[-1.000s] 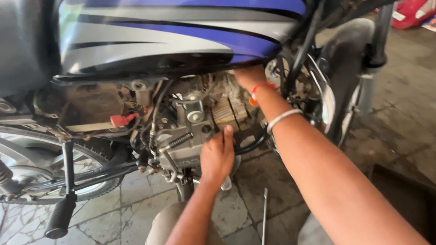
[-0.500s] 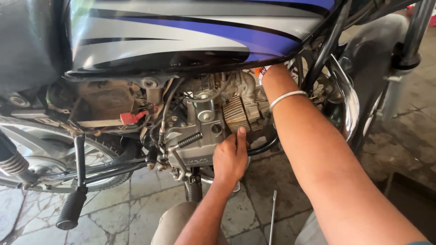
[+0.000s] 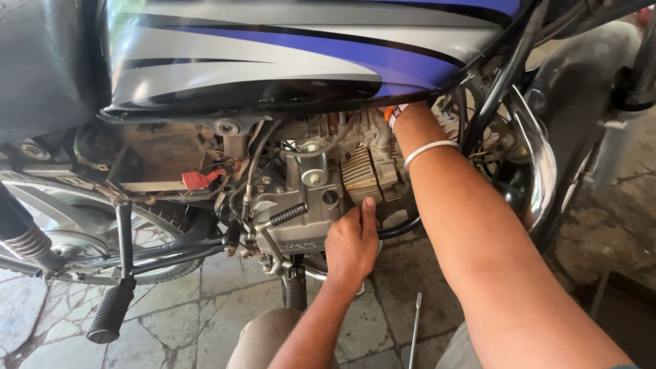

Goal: Replacing parts and performing maintenance on a motorcycle engine area.

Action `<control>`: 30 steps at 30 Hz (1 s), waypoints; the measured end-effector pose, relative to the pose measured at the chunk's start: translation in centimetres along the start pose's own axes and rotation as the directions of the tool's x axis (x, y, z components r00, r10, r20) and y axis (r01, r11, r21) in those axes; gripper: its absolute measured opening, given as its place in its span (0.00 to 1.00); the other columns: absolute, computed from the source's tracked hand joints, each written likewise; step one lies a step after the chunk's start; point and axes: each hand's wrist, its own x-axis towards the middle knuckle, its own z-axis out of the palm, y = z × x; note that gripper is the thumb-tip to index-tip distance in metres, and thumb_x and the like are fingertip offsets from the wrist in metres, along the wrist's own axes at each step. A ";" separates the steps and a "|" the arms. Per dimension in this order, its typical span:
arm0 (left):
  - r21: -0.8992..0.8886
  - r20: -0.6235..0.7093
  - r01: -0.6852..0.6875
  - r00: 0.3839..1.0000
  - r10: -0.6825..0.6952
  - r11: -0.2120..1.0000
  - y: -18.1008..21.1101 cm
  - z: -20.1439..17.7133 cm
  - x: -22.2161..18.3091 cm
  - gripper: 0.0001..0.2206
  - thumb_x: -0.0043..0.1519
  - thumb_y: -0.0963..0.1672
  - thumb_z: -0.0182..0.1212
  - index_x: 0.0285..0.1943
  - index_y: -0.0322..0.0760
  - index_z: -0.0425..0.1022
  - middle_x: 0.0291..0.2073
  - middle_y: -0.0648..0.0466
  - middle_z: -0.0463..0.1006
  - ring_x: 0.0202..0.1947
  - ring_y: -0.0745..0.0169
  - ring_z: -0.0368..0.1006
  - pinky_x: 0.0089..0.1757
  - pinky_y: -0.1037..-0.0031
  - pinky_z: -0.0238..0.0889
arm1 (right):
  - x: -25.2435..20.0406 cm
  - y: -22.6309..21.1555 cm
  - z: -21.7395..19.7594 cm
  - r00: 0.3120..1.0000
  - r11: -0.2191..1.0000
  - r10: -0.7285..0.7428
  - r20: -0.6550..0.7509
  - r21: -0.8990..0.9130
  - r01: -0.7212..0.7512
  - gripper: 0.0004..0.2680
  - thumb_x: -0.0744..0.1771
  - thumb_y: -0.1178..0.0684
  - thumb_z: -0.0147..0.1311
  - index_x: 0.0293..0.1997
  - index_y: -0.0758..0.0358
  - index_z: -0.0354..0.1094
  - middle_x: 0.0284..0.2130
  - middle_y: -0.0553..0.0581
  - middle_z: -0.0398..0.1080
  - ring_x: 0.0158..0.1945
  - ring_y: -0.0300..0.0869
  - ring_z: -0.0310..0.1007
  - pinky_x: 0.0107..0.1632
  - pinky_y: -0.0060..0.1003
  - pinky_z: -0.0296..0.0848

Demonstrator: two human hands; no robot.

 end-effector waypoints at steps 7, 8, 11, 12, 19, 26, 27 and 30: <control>0.021 -0.037 -0.014 0.999 0.015 1.000 -0.5 -0.2 0.4 0.24 0.69 0.54 0.47 0.30 0.35 0.78 0.26 0.42 0.81 0.33 0.34 0.78 0.37 0.51 0.68 | 4.9 1.8 -4.9 0.963 0.977 -0.192 0.188 -0.054 0.206 0.13 0.73 0.51 0.38 0.55 0.71 0.66 0.51 0.65 0.73 0.53 0.50 0.75 0.54 0.44 0.78; 0.017 -0.043 -0.009 0.999 0.010 1.000 -0.5 -0.3 0.5 0.24 0.69 0.54 0.47 0.31 0.35 0.78 0.26 0.41 0.81 0.33 0.34 0.77 0.37 0.51 0.68 | 4.9 1.6 -4.7 0.978 0.984 -0.168 0.125 -0.036 0.174 0.13 0.72 0.51 0.38 0.54 0.70 0.66 0.50 0.65 0.73 0.52 0.50 0.75 0.52 0.45 0.79; -0.009 -0.039 0.003 0.999 -0.003 1.000 -0.3 -0.3 0.4 0.24 0.69 0.55 0.46 0.31 0.35 0.78 0.26 0.42 0.81 0.33 0.35 0.78 0.37 0.52 0.68 | 2.4 0.7 -2.5 0.993 0.983 -0.114 0.040 0.148 0.107 0.14 0.72 0.50 0.37 0.52 0.71 0.67 0.49 0.66 0.73 0.51 0.52 0.75 0.50 0.46 0.79; -0.010 -0.039 0.004 0.999 -0.005 1.000 -0.3 -0.2 0.3 0.24 0.69 0.55 0.46 0.31 0.35 0.78 0.26 0.42 0.81 0.33 0.35 0.78 0.37 0.52 0.68 | 2.2 0.7 -2.4 0.993 0.984 -0.113 0.040 0.147 0.106 0.14 0.72 0.50 0.37 0.52 0.71 0.67 0.49 0.66 0.73 0.51 0.52 0.75 0.50 0.46 0.79; -0.002 -0.027 0.013 1.000 -0.013 1.000 0.3 0.1 0.0 0.24 0.69 0.54 0.46 0.31 0.35 0.78 0.26 0.43 0.82 0.33 0.35 0.78 0.38 0.52 0.68 | 3.2 1.4 -3.7 0.954 0.957 -0.224 0.197 -0.142 0.254 0.14 0.72 0.50 0.38 0.57 0.71 0.66 0.53 0.67 0.73 0.56 0.53 0.75 0.55 0.47 0.78; -0.047 -0.047 0.003 0.999 -0.006 0.999 0.7 0.8 -1.0 0.24 0.69 0.54 0.47 0.31 0.34 0.78 0.26 0.43 0.82 0.33 0.35 0.78 0.38 0.52 0.68 | 0.6 1.8 -2.0 0.956 0.972 -0.214 0.201 -0.052 0.228 0.14 0.71 0.50 0.40 0.58 0.71 0.66 0.54 0.68 0.72 0.56 0.55 0.73 0.57 0.49 0.77; -0.050 -0.050 0.006 0.999 -0.009 0.999 0.9 0.7 -1.0 0.24 0.69 0.54 0.47 0.31 0.34 0.78 0.26 0.43 0.82 0.33 0.35 0.78 0.38 0.52 0.68 | 0.3 1.8 -1.8 0.952 0.963 -0.223 0.211 -0.102 0.248 0.14 0.71 0.50 0.41 0.58 0.71 0.66 0.54 0.68 0.72 0.56 0.55 0.73 0.57 0.49 0.77; -0.047 -0.058 0.029 0.998 -0.032 0.998 1.0 1.0 -1.5 0.24 0.69 0.54 0.47 0.31 0.34 0.78 0.27 0.43 0.81 0.33 0.35 0.78 0.37 0.51 0.68 | -0.8 1.8 -2.0 0.941 0.919 -0.246 0.233 -0.252 0.302 0.14 0.71 0.50 0.43 0.58 0.70 0.66 0.53 0.68 0.72 0.55 0.55 0.73 0.56 0.49 0.76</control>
